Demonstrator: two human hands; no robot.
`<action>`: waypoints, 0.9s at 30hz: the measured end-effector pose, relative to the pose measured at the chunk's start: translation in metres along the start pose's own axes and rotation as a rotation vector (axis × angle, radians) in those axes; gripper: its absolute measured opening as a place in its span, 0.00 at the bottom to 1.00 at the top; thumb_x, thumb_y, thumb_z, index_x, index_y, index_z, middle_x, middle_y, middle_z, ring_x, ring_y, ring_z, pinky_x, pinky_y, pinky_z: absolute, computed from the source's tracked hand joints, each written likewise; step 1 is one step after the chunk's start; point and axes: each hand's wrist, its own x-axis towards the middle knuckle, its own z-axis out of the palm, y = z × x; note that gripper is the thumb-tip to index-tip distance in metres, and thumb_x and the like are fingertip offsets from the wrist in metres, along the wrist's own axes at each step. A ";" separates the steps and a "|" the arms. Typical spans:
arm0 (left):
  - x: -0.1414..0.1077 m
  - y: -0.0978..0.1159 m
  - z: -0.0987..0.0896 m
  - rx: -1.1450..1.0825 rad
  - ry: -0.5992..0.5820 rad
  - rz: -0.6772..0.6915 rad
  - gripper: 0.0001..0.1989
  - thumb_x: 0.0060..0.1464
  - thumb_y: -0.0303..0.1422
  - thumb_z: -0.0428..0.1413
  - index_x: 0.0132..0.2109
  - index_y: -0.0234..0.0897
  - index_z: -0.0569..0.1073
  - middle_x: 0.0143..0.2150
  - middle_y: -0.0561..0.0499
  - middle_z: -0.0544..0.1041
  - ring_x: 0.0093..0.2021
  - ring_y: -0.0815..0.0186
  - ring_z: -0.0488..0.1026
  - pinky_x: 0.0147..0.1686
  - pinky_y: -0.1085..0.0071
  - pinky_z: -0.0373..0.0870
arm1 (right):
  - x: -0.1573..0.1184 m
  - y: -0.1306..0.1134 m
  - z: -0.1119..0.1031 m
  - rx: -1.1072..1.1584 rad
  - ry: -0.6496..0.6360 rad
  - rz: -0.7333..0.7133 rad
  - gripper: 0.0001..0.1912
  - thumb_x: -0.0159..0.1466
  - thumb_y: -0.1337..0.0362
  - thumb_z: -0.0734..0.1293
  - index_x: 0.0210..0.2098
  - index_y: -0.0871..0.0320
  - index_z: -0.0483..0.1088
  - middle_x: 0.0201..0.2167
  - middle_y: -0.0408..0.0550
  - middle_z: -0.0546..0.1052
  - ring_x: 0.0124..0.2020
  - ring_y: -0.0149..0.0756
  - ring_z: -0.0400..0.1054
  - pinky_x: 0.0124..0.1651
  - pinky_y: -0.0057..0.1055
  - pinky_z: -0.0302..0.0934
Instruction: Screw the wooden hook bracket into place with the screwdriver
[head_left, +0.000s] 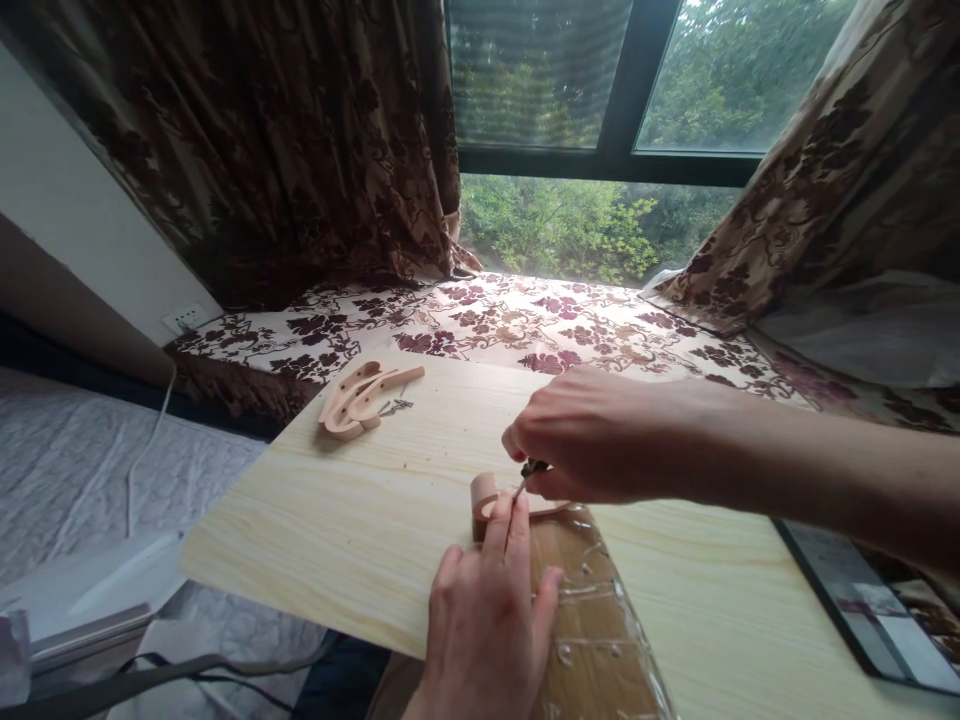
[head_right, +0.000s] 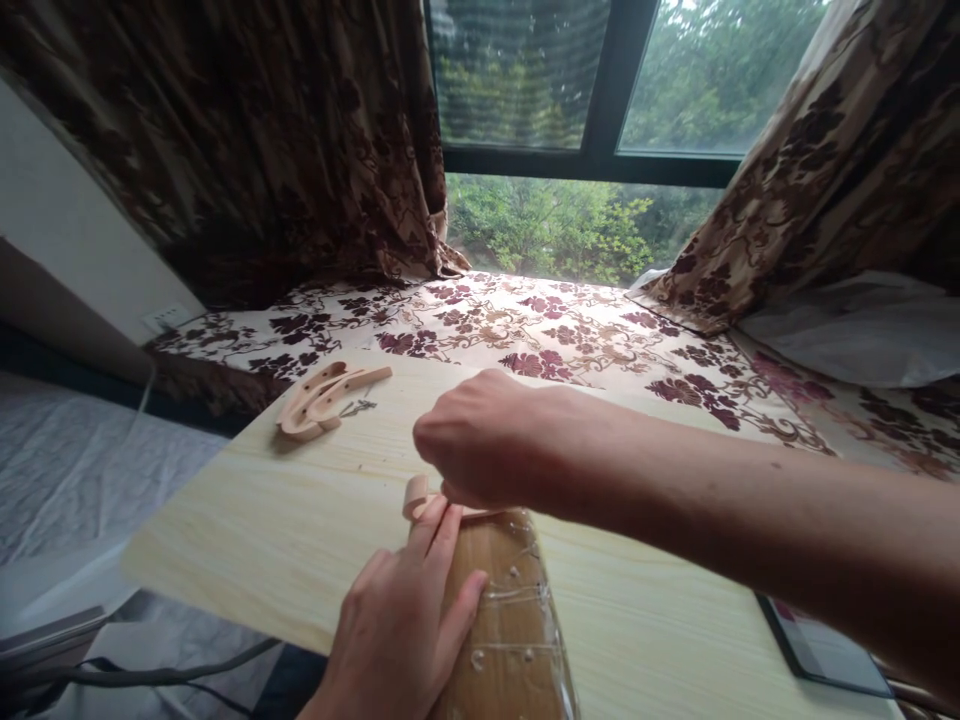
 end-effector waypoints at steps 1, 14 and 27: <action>0.000 0.000 0.000 -0.006 -0.003 -0.002 0.26 0.58 0.32 0.49 0.63 0.28 0.60 0.62 0.39 0.65 0.38 0.59 0.77 0.38 0.61 0.73 | -0.001 0.000 -0.001 0.000 -0.007 -0.017 0.04 0.56 0.70 0.66 0.27 0.60 0.73 0.22 0.45 0.73 0.19 0.26 0.54 0.24 0.29 0.44; -0.027 -0.024 0.002 -0.362 0.223 0.054 0.18 0.59 0.30 0.49 0.56 0.38 0.62 0.56 0.42 0.69 0.47 0.60 0.73 0.39 0.67 0.72 | -0.001 0.014 0.012 0.099 0.169 -0.013 0.10 0.56 0.69 0.63 0.35 0.56 0.74 0.25 0.46 0.75 0.23 0.29 0.59 0.26 0.28 0.47; 0.021 -0.044 0.018 -1.328 0.040 -0.346 0.29 0.52 0.32 0.58 0.59 0.45 0.57 0.57 0.49 0.68 0.59 0.61 0.62 0.58 0.64 0.56 | -0.010 0.011 0.050 0.540 0.490 0.035 0.06 0.62 0.64 0.64 0.39 0.57 0.65 0.30 0.43 0.73 0.26 0.27 0.62 0.28 0.25 0.54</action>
